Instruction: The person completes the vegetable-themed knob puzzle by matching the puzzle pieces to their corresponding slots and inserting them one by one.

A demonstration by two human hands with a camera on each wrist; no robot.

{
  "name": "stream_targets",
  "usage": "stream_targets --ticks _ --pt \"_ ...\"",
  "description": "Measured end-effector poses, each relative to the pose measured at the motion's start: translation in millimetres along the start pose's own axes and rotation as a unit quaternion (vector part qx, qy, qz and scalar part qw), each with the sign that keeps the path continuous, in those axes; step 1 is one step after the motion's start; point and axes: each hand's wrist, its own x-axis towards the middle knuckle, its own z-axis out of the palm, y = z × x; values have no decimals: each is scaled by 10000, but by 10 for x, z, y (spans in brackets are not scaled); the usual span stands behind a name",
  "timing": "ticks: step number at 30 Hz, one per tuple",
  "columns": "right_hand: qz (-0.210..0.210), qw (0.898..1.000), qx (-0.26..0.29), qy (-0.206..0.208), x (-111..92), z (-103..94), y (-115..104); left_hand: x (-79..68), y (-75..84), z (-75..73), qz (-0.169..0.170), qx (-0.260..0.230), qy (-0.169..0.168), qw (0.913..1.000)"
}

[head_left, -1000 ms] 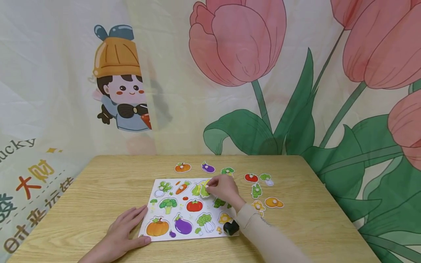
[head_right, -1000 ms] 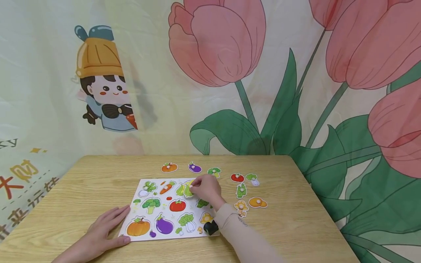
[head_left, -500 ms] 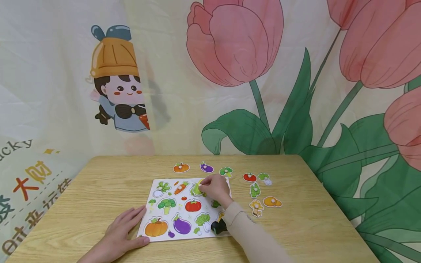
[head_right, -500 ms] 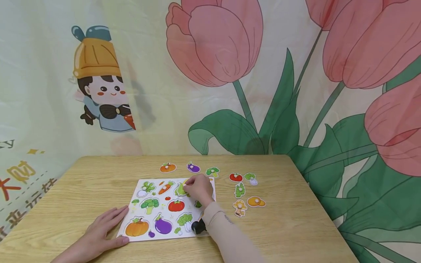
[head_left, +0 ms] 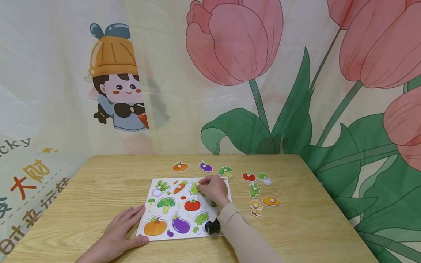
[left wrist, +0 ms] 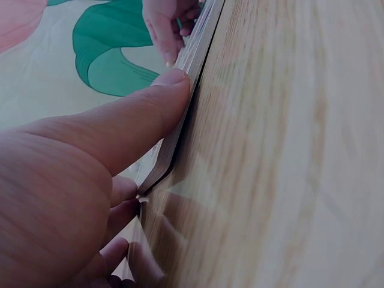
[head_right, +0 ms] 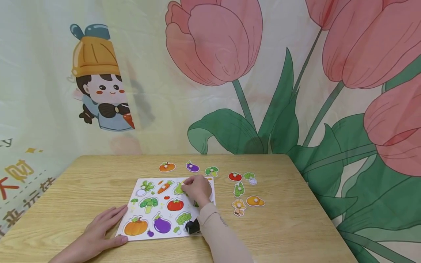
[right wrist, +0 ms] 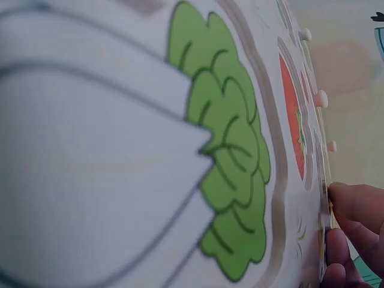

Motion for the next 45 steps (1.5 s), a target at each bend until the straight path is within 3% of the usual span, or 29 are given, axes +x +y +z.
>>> stream_targets --ticks 12,27,45 --pt "224 9995 177 127 -36 38 -28 3 -8 5 22 5 -2 10000" --pt "103 9998 88 130 -42 40 -9 0 -9 18 137 -59 119 9998" --pt "87 9998 -59 185 -24 72 11 7 -28 20 90 -75 25 9999"
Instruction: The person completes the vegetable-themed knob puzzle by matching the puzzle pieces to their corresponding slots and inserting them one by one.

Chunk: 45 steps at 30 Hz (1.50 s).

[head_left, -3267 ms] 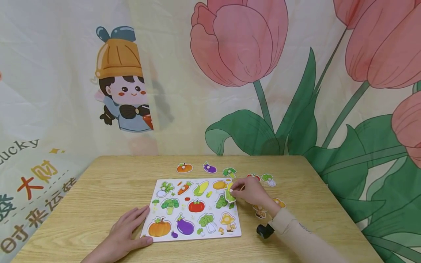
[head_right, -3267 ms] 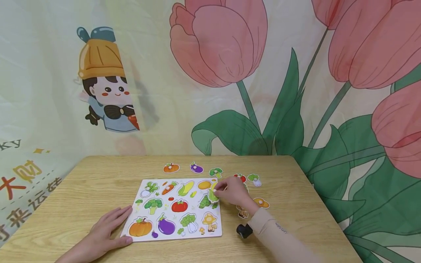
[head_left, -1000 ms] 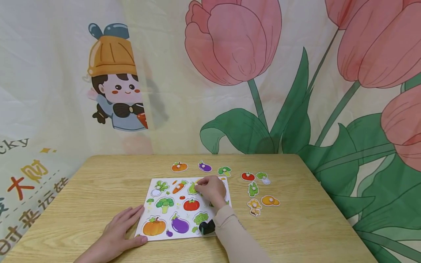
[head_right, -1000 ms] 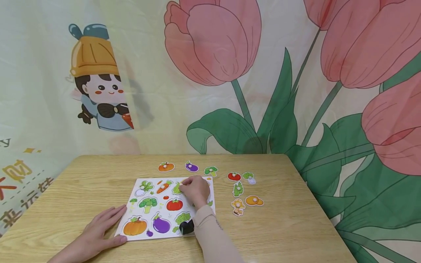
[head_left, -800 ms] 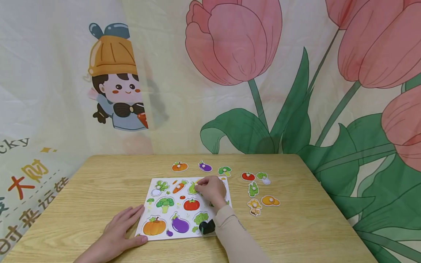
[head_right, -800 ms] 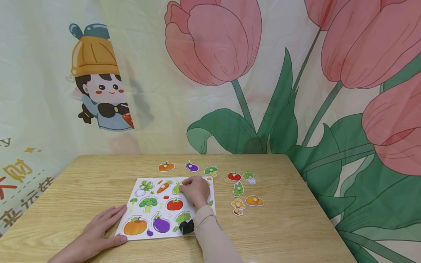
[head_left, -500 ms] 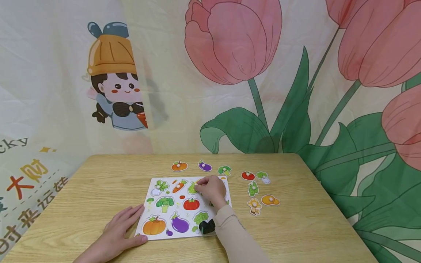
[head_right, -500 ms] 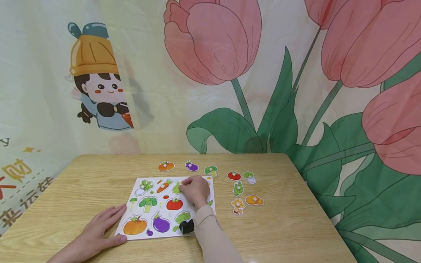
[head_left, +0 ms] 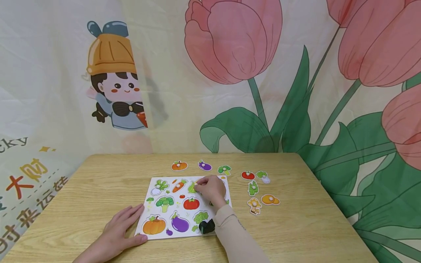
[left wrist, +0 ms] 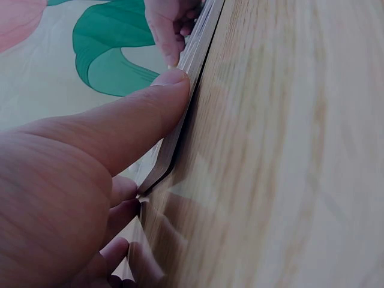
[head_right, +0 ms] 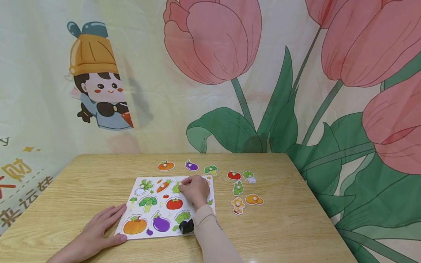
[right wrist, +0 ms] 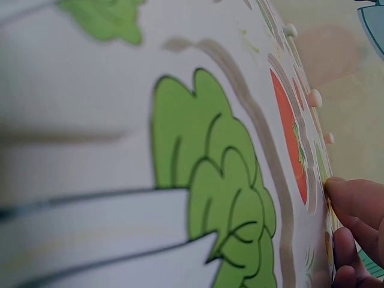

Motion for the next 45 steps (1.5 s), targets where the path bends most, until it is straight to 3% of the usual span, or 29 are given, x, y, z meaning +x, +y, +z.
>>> stream_targets --ticks 18,23,27,34,45 --pt "141 9997 154 -161 20 7 2 -8 15 -14 -2 -16 20 10000" --pt "-13 9987 250 -443 57 -36 44 -11 21 -17 -1 -8 33 10000" --pt "-73 9941 686 -837 89 -109 78 -12 18 -16 2 20 35 10000" --pt "-110 9839 1209 -1308 106 -419 90 -10 23 -20 16 31 38 10000" --pt "-948 9831 738 -1378 106 -1158 81 -11 28 -20 2 44 40 10000"
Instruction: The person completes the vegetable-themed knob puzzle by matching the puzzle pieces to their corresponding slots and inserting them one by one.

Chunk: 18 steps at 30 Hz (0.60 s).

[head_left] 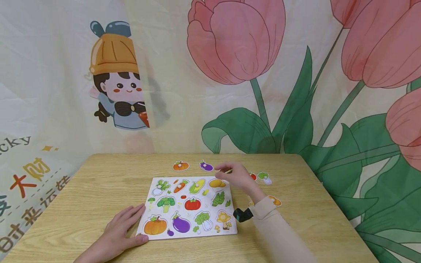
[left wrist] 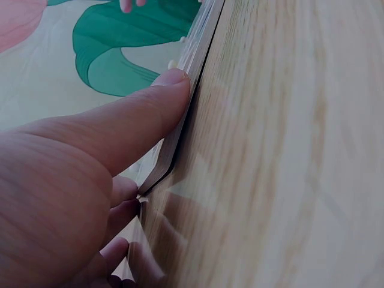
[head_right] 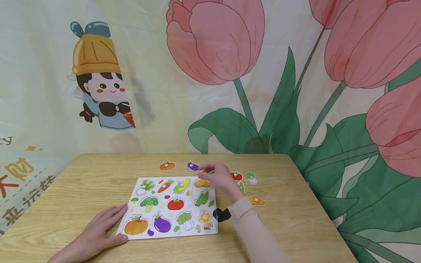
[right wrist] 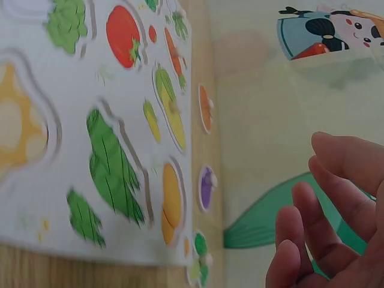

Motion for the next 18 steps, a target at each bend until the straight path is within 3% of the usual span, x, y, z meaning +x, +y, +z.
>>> stream_targets --ticks 7,14,18 --pt "-136 9993 -344 19 -126 -388 77 -11 1 2 -13 -5 43 10000" --pt "-602 9934 -972 -37 -277 -712 267 -8 20 -10 34 -66 24 10000" --pt "-621 9914 -1150 -73 -389 -854 384 -17 26 -9 11 -64 29 10000"
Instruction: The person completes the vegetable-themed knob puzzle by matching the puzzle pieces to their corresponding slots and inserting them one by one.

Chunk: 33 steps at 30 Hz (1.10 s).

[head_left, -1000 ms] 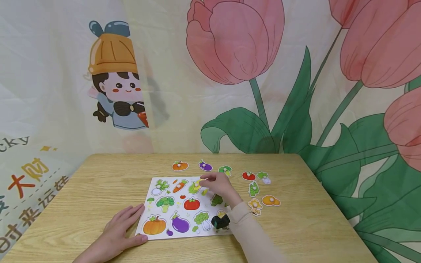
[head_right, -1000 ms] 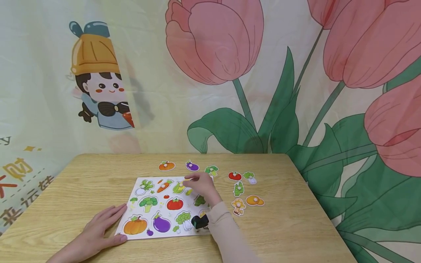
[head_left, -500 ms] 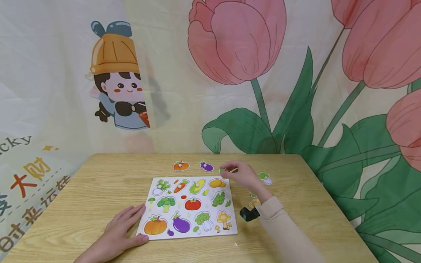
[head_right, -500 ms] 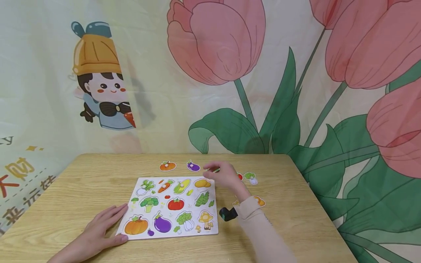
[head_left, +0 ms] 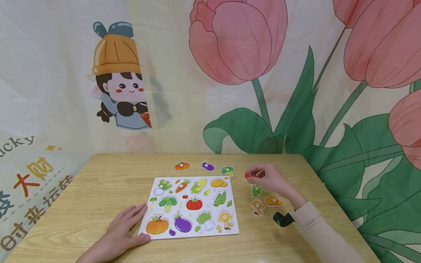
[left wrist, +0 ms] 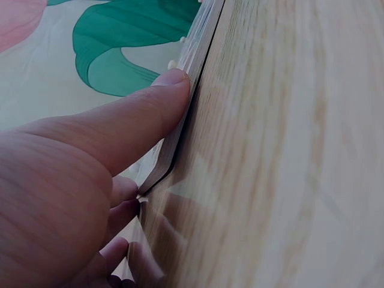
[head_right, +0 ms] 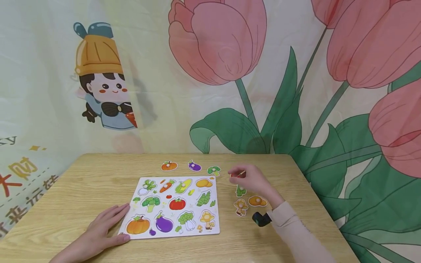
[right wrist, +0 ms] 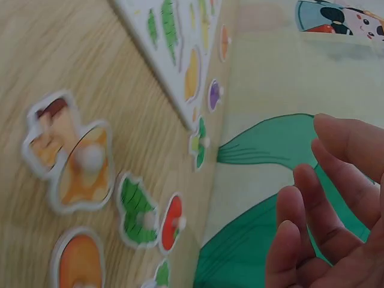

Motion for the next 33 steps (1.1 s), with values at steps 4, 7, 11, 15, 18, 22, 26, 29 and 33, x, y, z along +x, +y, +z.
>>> stream_targets --ticks 4,7,11,15,18,22,26,29,33 --pt "-29 9998 -133 -115 -121 -89 156 -5 0 7 -53 -46 -21 10000" --pt "-100 9993 -269 -228 -194 -131 282 -7 -5 13 -110 -66 -63 9999" --pt "-113 9986 -393 -337 -279 -155 452 -11 -12 17 -170 -54 -113 9998" --pt "-30 9984 -430 -362 -370 -165 602 -5 -6 13 -193 -54 -130 9997" --pt "19 9984 -442 -358 -432 -165 707 3 2 7 -194 -29 -132 9997" --pt "26 9979 -540 -345 -487 -161 838 7 8 -1 -182 -23 -125 9998" --pt "17 9974 -664 -296 -509 -152 929 3 -3 1 -145 -41 -88 9998" --pt "22 9971 -707 -273 -518 -149 966 3 -15 5 -153 -57 -76 9998" --pt "141 9970 -699 -288 -532 -149 998 1 -14 0 -188 -84 -100 9997"
